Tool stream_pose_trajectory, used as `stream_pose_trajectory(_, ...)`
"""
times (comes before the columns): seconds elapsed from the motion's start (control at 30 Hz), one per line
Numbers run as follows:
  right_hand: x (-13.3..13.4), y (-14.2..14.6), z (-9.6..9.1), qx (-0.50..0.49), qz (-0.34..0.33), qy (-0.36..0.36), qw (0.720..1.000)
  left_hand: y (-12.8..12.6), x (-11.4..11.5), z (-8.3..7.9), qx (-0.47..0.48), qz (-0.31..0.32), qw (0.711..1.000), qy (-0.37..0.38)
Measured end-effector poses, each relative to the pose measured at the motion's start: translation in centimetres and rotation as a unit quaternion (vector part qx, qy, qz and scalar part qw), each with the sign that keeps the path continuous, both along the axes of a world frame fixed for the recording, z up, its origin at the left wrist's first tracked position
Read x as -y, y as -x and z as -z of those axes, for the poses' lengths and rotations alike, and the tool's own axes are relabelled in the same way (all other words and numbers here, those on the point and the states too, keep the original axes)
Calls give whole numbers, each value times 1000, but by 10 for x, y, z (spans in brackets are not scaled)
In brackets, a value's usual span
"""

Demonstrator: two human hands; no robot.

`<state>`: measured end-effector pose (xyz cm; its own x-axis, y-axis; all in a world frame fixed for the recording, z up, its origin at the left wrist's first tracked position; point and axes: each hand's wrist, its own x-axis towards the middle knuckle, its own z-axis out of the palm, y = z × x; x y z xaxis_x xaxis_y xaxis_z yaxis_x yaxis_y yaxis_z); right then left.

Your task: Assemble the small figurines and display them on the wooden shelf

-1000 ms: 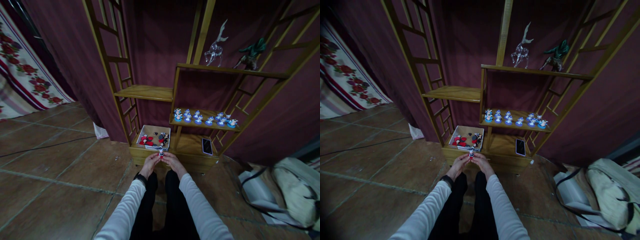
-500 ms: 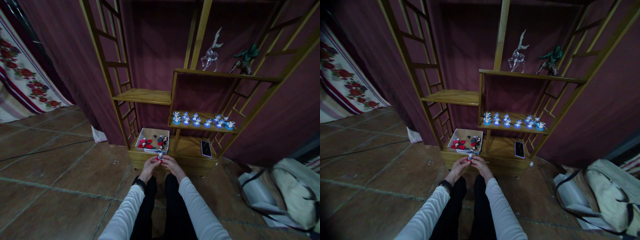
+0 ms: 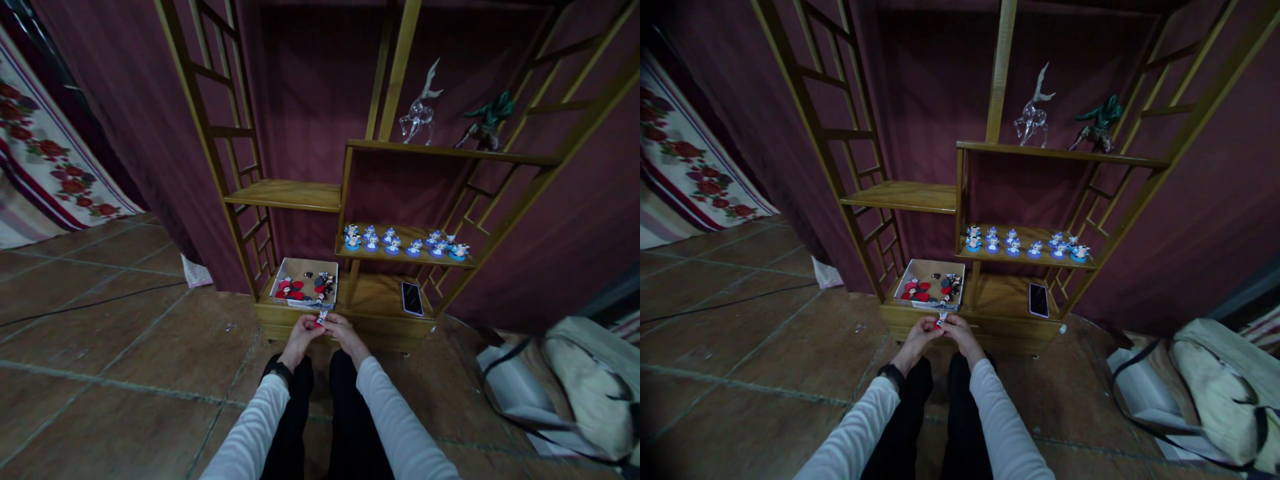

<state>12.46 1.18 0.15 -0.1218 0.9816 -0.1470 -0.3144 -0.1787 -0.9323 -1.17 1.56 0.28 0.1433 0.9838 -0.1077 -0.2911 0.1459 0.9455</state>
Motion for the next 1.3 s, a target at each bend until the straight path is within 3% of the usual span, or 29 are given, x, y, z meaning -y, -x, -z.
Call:
stream_pose_trajectory(0.4,-1,-2,1,16,18,12,1000,1,-7,2,-1,6,999,32)
stream_pose_trajectory(0.9,-3,-9,0,10,40,29,999,5,-11,1,95,57,987,119)
stream_pose_trajectory(1.3,-2,-8,-5,8,28,21,999,2,-11,4,80,58,991,92)
